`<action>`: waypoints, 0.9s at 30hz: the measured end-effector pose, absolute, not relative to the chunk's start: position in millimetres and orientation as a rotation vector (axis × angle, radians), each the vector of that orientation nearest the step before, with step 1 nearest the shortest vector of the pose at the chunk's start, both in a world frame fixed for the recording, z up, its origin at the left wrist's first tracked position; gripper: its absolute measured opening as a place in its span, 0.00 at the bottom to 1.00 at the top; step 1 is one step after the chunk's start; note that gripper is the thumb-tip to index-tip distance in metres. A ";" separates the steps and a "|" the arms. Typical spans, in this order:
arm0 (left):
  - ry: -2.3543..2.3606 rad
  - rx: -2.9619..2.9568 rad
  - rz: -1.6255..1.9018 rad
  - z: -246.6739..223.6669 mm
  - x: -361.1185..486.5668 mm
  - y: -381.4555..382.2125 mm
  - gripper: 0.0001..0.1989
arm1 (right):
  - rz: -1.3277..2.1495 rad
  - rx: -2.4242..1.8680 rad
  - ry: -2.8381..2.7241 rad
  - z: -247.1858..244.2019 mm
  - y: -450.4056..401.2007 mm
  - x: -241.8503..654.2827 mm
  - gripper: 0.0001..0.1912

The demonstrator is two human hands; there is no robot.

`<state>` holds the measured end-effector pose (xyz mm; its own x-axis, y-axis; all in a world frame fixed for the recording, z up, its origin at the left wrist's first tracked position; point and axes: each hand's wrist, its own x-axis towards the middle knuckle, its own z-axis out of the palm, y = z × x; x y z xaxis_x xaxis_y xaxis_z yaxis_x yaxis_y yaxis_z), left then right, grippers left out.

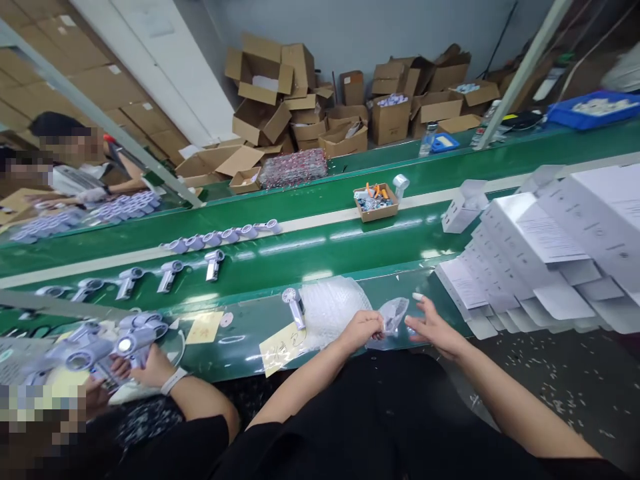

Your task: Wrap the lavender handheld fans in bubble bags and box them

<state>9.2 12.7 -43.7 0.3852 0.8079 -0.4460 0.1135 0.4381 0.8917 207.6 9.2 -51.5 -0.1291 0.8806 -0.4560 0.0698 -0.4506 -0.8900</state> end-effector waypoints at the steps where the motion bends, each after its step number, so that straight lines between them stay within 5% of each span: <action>1: 1.056 1.051 0.534 -45.4 13.1 12.2 0.04 | 1.739 -1.432 -1.004 -58.6 7.0 203.8 0.31; 5: 0.940 1.137 0.450 -51.4 18.8 12.1 0.05 | 1.868 -1.160 -0.875 -78.0 2.3 199.9 0.17; 9: 1.069 1.396 0.658 -48.0 14.3 23.4 0.09 | 1.739 -1.101 -0.800 -79.9 4.1 209.4 0.15; 12: 1.017 1.397 0.728 -49.9 20.2 36.9 0.44 | 1.733 -0.988 -0.754 -77.3 5.4 212.7 0.13; 14: 0.966 1.270 0.673 -56.5 30.2 44.9 0.57 | 1.762 -0.929 -0.755 -76.8 5.6 212.2 0.13; 17: 0.901 1.073 0.614 -68.3 43.7 52.3 0.51 | 1.839 -0.879 -0.761 -79.6 3.2 212.8 0.12; 21: 0.906 1.158 0.461 -75.6 42.9 51.2 0.26 | 1.946 -0.895 -0.722 -92.3 -6.3 226.7 0.12; 27: 1.149 1.183 0.625 -74.4 24.5 35.4 0.21 | 1.195 -1.390 -0.080 -135.9 8.4 282.7 0.30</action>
